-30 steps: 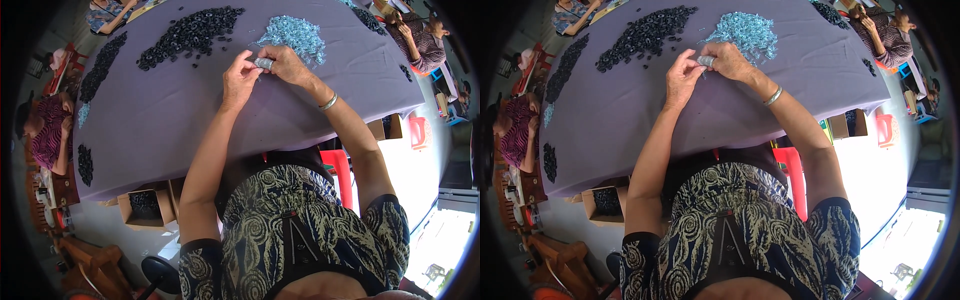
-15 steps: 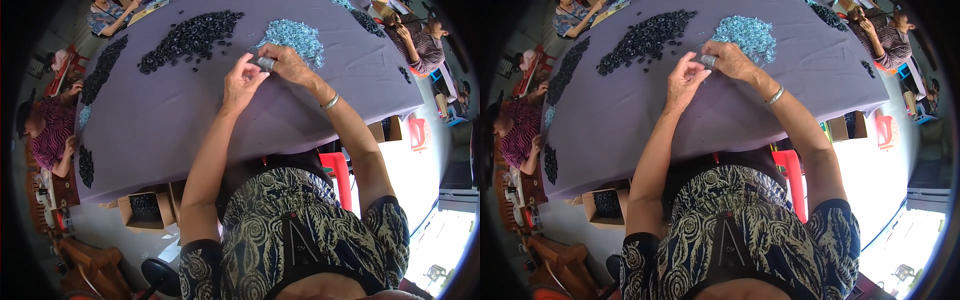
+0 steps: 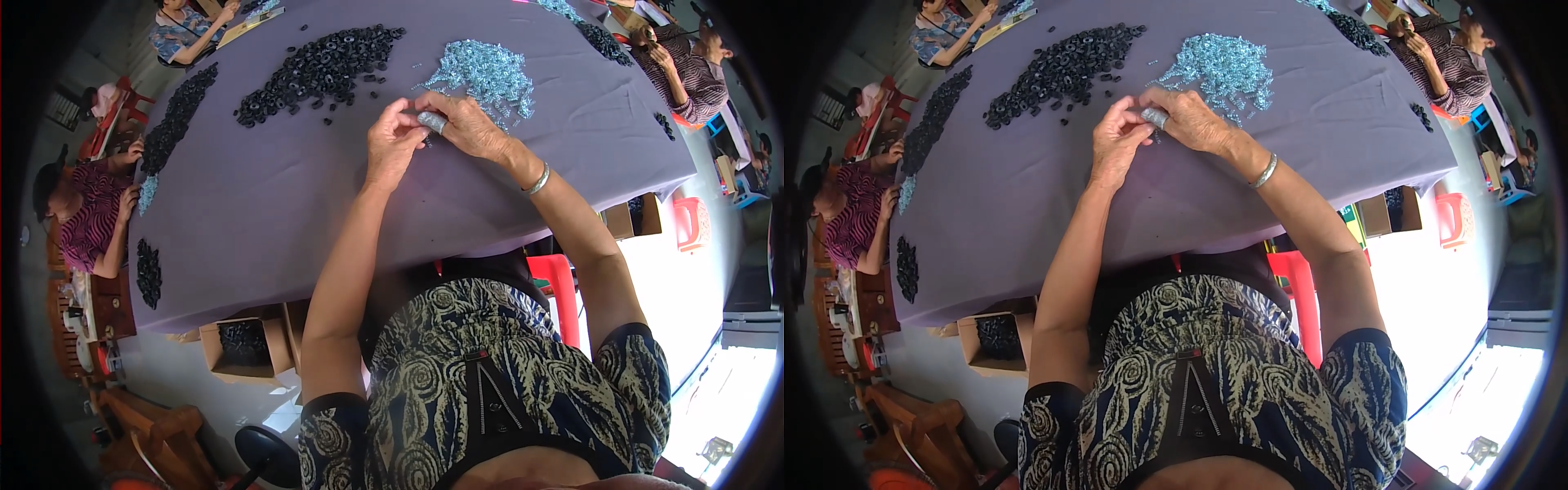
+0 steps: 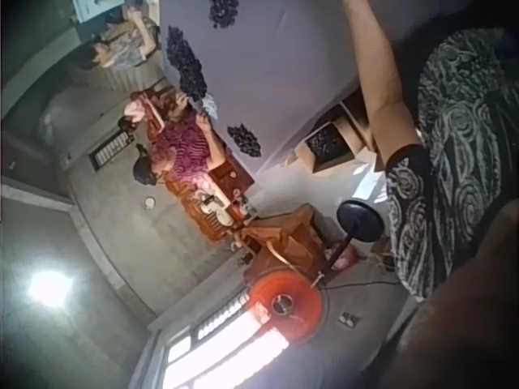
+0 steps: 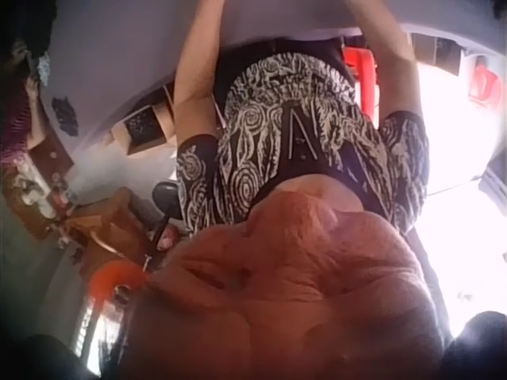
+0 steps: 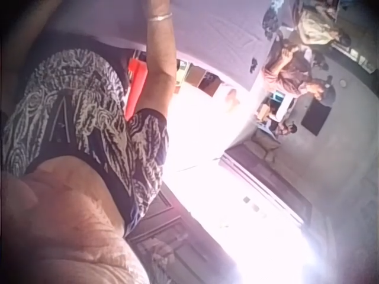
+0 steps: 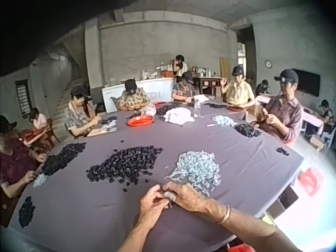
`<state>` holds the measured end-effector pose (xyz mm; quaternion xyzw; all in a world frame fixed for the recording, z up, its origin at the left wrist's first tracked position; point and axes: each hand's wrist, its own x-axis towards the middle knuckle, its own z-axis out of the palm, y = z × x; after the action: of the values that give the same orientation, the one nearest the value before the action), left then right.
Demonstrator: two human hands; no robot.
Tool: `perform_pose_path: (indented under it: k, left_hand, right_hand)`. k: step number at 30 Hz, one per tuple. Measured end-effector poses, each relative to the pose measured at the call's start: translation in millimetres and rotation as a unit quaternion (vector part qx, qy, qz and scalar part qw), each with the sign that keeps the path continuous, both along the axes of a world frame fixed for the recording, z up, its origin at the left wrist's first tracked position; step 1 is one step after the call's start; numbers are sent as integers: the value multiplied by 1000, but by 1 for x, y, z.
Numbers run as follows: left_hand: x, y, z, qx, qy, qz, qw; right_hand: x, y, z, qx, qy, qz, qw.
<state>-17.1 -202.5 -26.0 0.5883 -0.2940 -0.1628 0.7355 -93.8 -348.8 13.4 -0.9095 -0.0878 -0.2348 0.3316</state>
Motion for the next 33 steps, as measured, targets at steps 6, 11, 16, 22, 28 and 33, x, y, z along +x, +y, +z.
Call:
perform_pose_path:
  k: [6,11,16,22,28,33]
  left_hand:
    - [-2,0,3,14,-17,8,1000]
    - [-1,0,2,24,-36,-3,999]
    - [-1,2,4,2,-45,-15,999]
    - [-2,2,7,-2,-42,-7,999]
    - [-2,4,8,12,-22,-9,1000]
    - [-4,5,10,48,-19,-1,999]
  right_hand:
    - [-2,-9,-2,84,91,10,992]
    - [-1,-13,1,275,161,53,946]
    - [-2,-13,0,335,173,46,925]
    - [-2,-14,-4,294,143,46,944]
    - [-8,-7,1,168,39,5,985]
    - [-16,5,12,96,-29,3,995]
